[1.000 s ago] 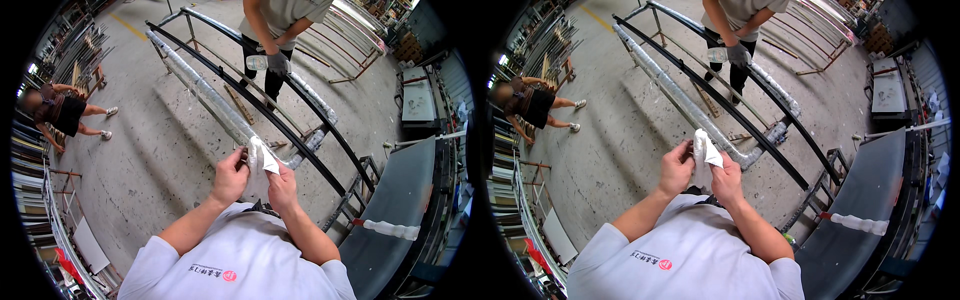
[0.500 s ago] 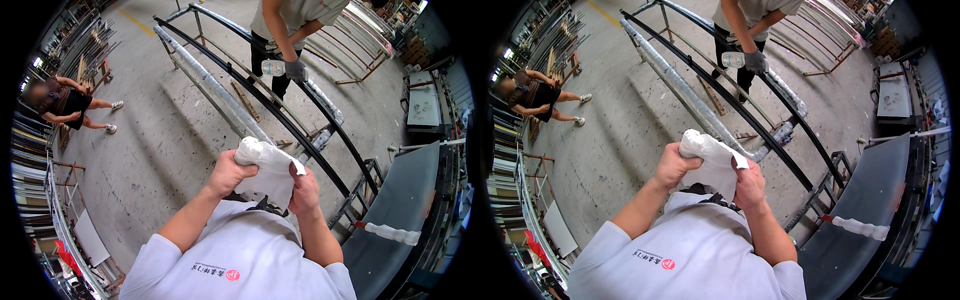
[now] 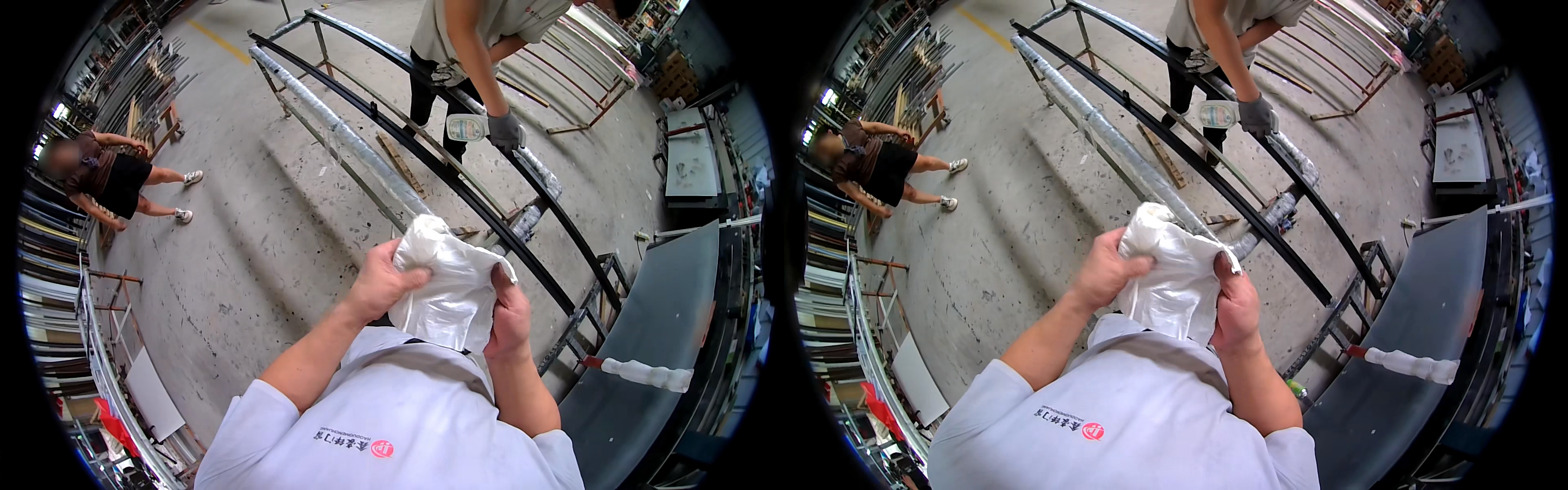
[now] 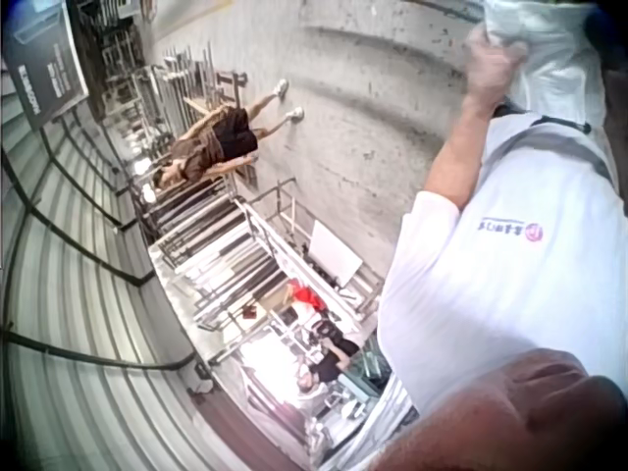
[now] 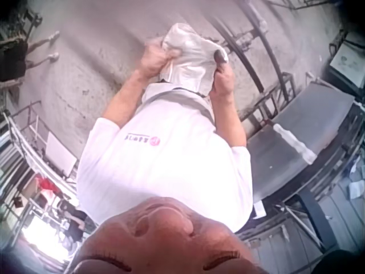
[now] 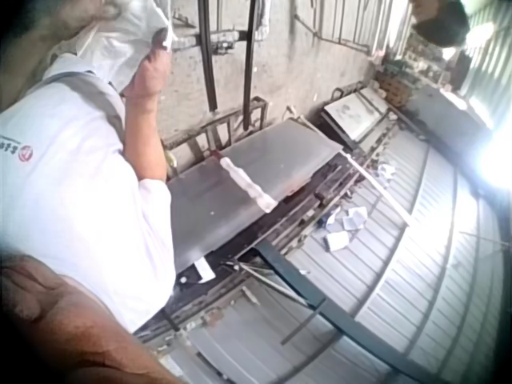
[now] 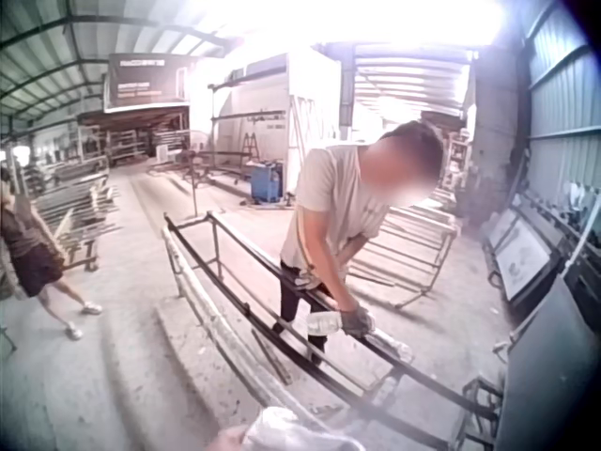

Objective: The person wipes down a black metal frame with a white cloth, cleaning multiple sections of the frame one at a time.

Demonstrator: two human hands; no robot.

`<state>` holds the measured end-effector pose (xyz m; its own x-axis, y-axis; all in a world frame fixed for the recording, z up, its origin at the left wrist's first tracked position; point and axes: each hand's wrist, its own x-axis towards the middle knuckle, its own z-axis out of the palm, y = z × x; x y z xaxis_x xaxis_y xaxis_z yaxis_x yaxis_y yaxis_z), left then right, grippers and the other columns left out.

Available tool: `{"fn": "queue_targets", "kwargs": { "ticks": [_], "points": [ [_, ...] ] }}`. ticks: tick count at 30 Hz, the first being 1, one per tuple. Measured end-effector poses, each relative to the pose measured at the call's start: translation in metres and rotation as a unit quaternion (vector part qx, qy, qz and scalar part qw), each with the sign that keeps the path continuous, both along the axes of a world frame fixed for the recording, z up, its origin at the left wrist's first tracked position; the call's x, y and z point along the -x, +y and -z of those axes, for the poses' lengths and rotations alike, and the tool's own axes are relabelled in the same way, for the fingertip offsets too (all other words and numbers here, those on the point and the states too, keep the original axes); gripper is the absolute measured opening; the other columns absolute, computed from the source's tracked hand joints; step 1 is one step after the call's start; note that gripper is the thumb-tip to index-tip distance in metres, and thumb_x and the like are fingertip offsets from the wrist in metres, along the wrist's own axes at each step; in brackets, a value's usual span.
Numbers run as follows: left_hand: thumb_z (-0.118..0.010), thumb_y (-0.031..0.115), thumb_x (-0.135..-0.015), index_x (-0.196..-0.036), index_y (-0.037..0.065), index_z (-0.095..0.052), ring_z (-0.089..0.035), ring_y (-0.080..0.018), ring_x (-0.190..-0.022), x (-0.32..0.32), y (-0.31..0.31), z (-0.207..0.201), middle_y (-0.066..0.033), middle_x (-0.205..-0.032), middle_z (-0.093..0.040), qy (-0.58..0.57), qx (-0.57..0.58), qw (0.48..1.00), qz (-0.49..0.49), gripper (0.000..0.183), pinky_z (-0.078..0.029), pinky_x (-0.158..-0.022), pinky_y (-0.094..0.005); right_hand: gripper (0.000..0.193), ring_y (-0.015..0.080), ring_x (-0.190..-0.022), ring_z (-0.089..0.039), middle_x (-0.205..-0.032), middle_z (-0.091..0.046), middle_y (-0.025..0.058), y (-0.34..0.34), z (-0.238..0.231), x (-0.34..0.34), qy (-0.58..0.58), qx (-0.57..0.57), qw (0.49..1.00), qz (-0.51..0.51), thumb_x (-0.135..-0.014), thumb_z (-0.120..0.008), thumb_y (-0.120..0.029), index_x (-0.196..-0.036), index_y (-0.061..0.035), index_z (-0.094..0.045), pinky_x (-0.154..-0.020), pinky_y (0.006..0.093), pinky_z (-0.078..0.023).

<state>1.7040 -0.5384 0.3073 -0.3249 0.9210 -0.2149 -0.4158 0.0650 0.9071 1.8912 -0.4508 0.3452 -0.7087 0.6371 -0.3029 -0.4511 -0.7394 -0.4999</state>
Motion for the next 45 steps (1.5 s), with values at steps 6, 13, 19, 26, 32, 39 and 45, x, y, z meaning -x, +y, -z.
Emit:
{"fn": "queue_targets", "kwargs": {
  "ticks": [6,13,19,26,32,39,45],
  "points": [
    [-0.076,-0.003,-0.085,-0.114,-0.001,-0.070,-0.065,-0.0111,-0.099,0.009,-0.004,0.014,-0.0013,-0.106,-0.072,0.062,0.017,0.996,0.059,0.031,-0.053,-0.092,-0.0302,0.048,0.0337,-0.121,-0.064,-0.135,-0.063,0.0197,0.004,0.014,-0.024,-0.028,-0.035,0.999,-0.021,-0.110,-0.046,-0.035,-0.138,0.0026,-0.055,-0.106,0.0469,-0.051],
    [-0.058,-0.011,-0.086,-0.117,-0.003,-0.068,-0.074,-0.0238,-0.097,0.028,-0.011,0.002,-0.0110,-0.109,-0.073,-0.137,0.049,0.989,-0.012,0.033,-0.061,-0.088,-0.0402,0.048,0.0363,-0.123,-0.063,-0.136,-0.063,0.0205,0.017,0.016,-0.047,0.016,0.031,0.998,0.054,-0.111,-0.041,-0.034,-0.139,0.0024,-0.054,-0.109,0.0521,-0.049],
    [-0.057,-0.013,-0.084,-0.118,-0.003,-0.068,-0.071,-0.0184,-0.095,0.007,0.001,0.010,-0.0082,-0.111,-0.072,0.012,0.092,0.996,-0.015,0.037,-0.058,-0.085,-0.0352,0.050,0.0379,-0.125,-0.061,-0.140,-0.059,0.0228,0.001,0.008,-0.043,0.035,0.059,0.996,0.060,-0.111,-0.040,-0.034,-0.141,0.0060,-0.051,-0.111,0.0525,-0.047],
    [-0.070,-0.006,-0.081,-0.111,-0.001,-0.072,-0.067,-0.0125,-0.094,-0.017,0.003,0.010,-0.0036,-0.104,-0.073,0.063,0.071,0.995,0.023,0.030,-0.054,-0.085,-0.0286,0.051,0.0376,-0.123,-0.064,-0.137,-0.062,0.0219,-0.004,0.009,-0.058,-0.007,0.021,0.999,0.039,-0.110,-0.041,-0.035,-0.141,0.0043,-0.052,-0.108,0.0534,-0.050],
    [-0.080,-0.001,-0.076,-0.106,-0.002,-0.072,-0.068,-0.0125,-0.093,-0.013,0.012,0.001,-0.0057,-0.102,-0.075,0.205,0.126,0.970,0.036,0.031,-0.055,-0.085,-0.0303,0.047,0.0337,-0.116,-0.067,-0.131,-0.066,0.0209,-0.006,0.005,-0.071,-0.027,-0.004,0.997,0.065,-0.109,-0.048,-0.031,-0.138,0.0062,-0.054,-0.102,0.0466,-0.054],
    [-0.064,-0.006,-0.083,-0.111,-0.003,-0.069,-0.071,-0.0183,-0.091,0.012,0.010,0.000,-0.0096,-0.101,-0.073,0.023,0.107,0.992,-0.067,0.029,-0.058,-0.080,-0.0352,0.045,0.0362,-0.121,-0.064,-0.134,-0.064,0.0208,0.004,0.016,-0.093,0.014,0.019,0.990,0.137,-0.110,-0.044,-0.033,-0.135,0.0029,-0.057,-0.107,0.0513,-0.051],
    [-0.057,-0.003,-0.085,-0.120,-0.006,-0.064,-0.074,-0.0234,-0.092,0.024,0.006,-0.006,-0.0133,-0.107,-0.072,-0.118,0.102,0.988,-0.011,0.036,-0.062,-0.082,-0.0368,0.039,0.0354,-0.114,-0.068,-0.124,-0.069,0.0202,0.019,0.042,-0.103,-0.047,0.052,0.982,0.175,-0.110,-0.045,-0.026,-0.127,0.0049,-0.061,-0.102,0.0497,-0.054]
  ]
}}
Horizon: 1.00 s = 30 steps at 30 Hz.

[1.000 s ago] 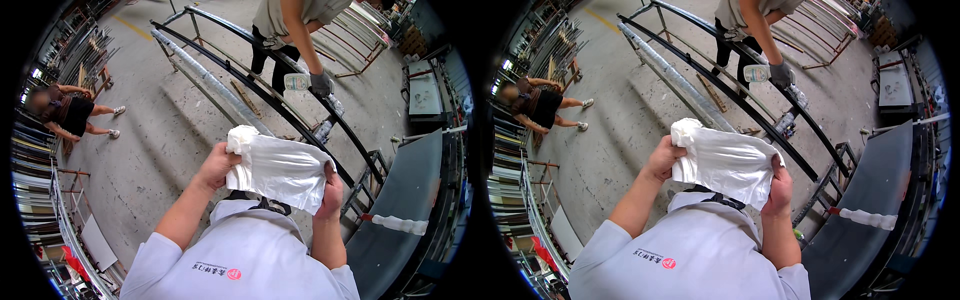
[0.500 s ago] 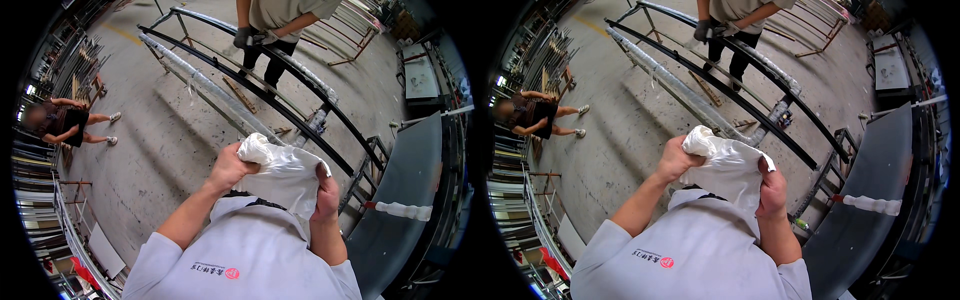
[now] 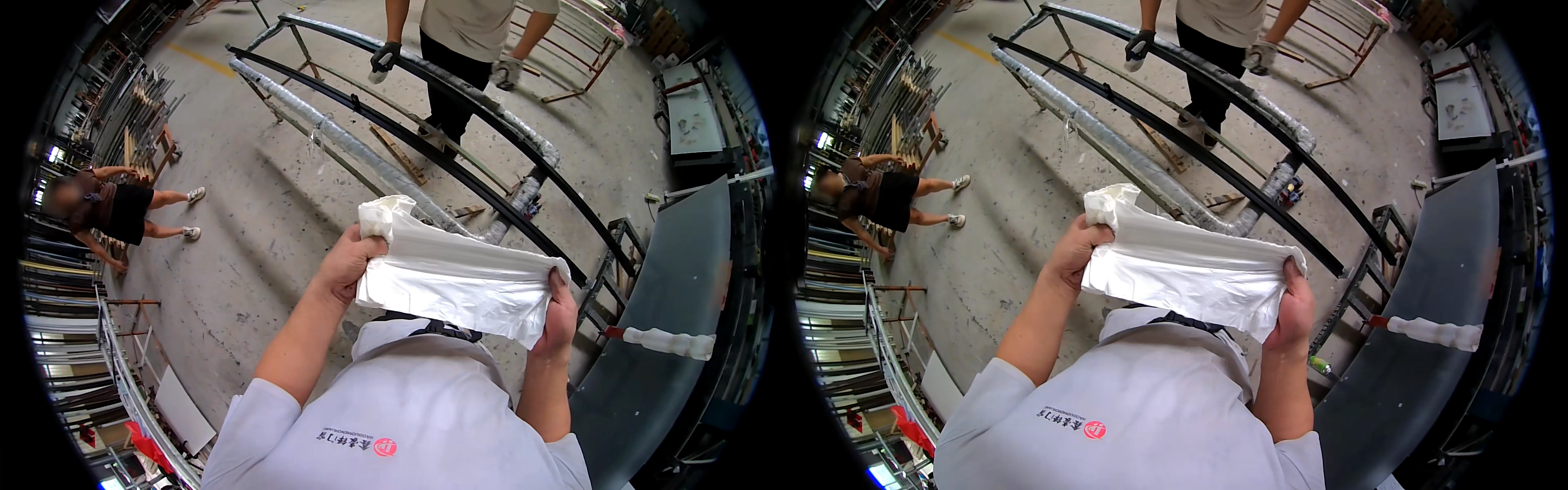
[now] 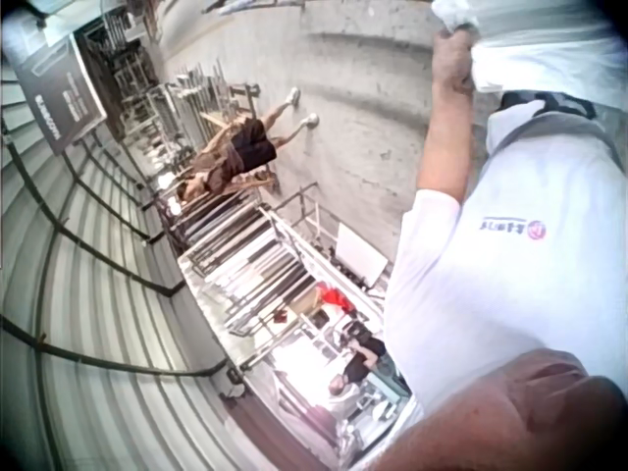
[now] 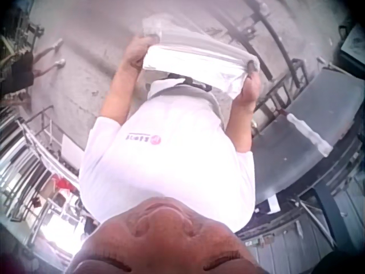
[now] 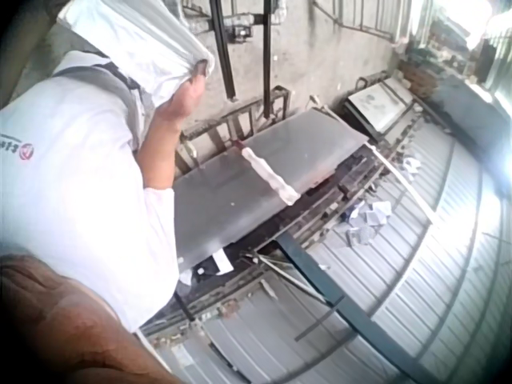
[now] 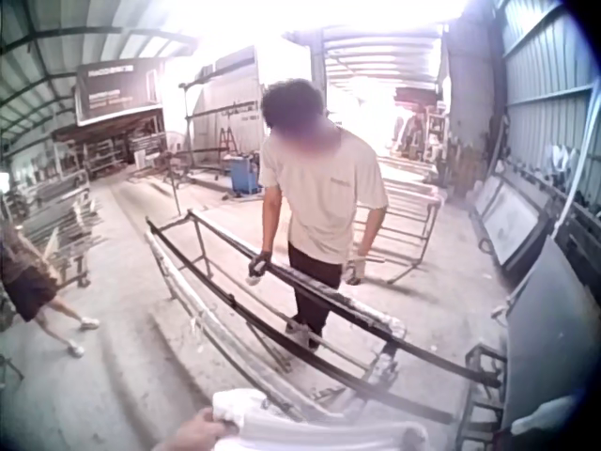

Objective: The person wipes down a black metal frame with a white cloth, cleaning multiple sections of the frame one at a time.

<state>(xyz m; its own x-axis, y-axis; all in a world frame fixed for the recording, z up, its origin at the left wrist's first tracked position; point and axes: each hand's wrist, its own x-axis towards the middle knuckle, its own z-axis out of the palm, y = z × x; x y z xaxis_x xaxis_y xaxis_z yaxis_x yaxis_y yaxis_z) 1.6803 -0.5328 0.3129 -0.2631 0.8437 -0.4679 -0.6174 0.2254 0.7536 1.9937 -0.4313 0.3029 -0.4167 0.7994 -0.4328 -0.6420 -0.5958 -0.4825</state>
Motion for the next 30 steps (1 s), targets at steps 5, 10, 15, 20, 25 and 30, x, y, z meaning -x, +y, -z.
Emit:
{"fn": "queue_targets", "kwargs": {
  "ticks": [5,10,15,20,25,30],
  "points": [
    [-0.058,-0.004,-0.082,-0.121,-0.007,-0.063,-0.074,-0.0243,-0.090,0.000,0.007,-0.015,-0.0143,-0.107,-0.072,-0.033,0.038,0.999,-0.006,0.040,-0.062,-0.082,-0.0366,0.035,0.0334,-0.109,-0.069,-0.120,-0.070,0.0171,0.013,0.030,-0.007,-0.117,-0.009,0.993,-0.011,-0.109,-0.047,-0.024,-0.126,0.0030,-0.061,-0.100,0.0460,-0.055],
    [-0.056,-0.003,-0.084,-0.120,-0.008,-0.063,-0.074,-0.0238,-0.089,-0.006,0.014,-0.030,-0.0153,-0.107,-0.072,-0.014,0.057,0.998,-0.017,0.038,-0.062,-0.080,-0.0364,0.036,0.0325,-0.117,-0.065,-0.130,-0.064,0.0191,0.022,0.041,-0.005,-0.309,-0.085,0.945,-0.061,-0.103,-0.060,-0.020,-0.130,0.0034,-0.059,-0.105,0.0424,-0.050],
    [-0.053,-0.002,-0.087,-0.119,-0.008,-0.063,-0.074,-0.0233,-0.088,-0.014,0.015,-0.038,-0.0153,-0.107,-0.072,0.001,0.034,0.999,0.021,0.035,-0.062,-0.079,-0.0371,0.087,0.0369,-0.138,-0.048,-0.145,-0.050,0.0271,0.001,-0.025,0.088,-0.387,-0.695,0.606,0.004,-0.083,-0.084,-0.025,-0.148,0.0051,-0.036,-0.113,0.0441,-0.040],
    [-0.068,0.000,-0.091,-0.112,-0.004,-0.070,-0.068,-0.0129,-0.089,-0.007,0.009,-0.022,-0.0057,-0.099,-0.073,0.199,0.005,0.979,0.037,0.022,-0.056,-0.079,-0.0309,0.094,0.0423,-0.124,-0.060,-0.136,-0.058,0.0293,-0.010,-0.021,0.138,-0.303,-0.481,0.690,-0.448,-0.080,-0.086,-0.026,-0.149,0.0061,-0.032,-0.105,0.0430,-0.047],
    [-0.078,-0.002,-0.086,-0.106,0.000,-0.073,-0.066,-0.0100,-0.089,-0.007,-0.006,-0.003,-0.0008,-0.100,-0.074,0.491,-0.074,0.865,0.065,0.021,-0.053,-0.079,-0.0275,0.024,0.0457,-0.092,-0.067,-0.091,-0.067,0.0313,-0.012,-0.040,0.147,-0.260,-0.477,0.577,-0.609,-0.089,-0.068,-0.016,-0.092,0.0076,-0.062,-0.080,0.0486,-0.051],
    [-0.075,0.000,-0.088,-0.107,0.000,-0.073,-0.066,-0.0112,-0.085,0.053,-0.018,0.023,-0.0037,-0.096,-0.073,0.387,0.030,0.895,-0.220,0.018,-0.054,-0.075,-0.0303,0.022,0.0423,-0.089,-0.066,-0.097,-0.069,0.0281,0.002,-0.015,0.124,-0.202,-0.540,0.431,-0.694,-0.090,-0.067,-0.013,-0.100,0.0062,-0.063,-0.081,0.0446,-0.051]
  ]
}}
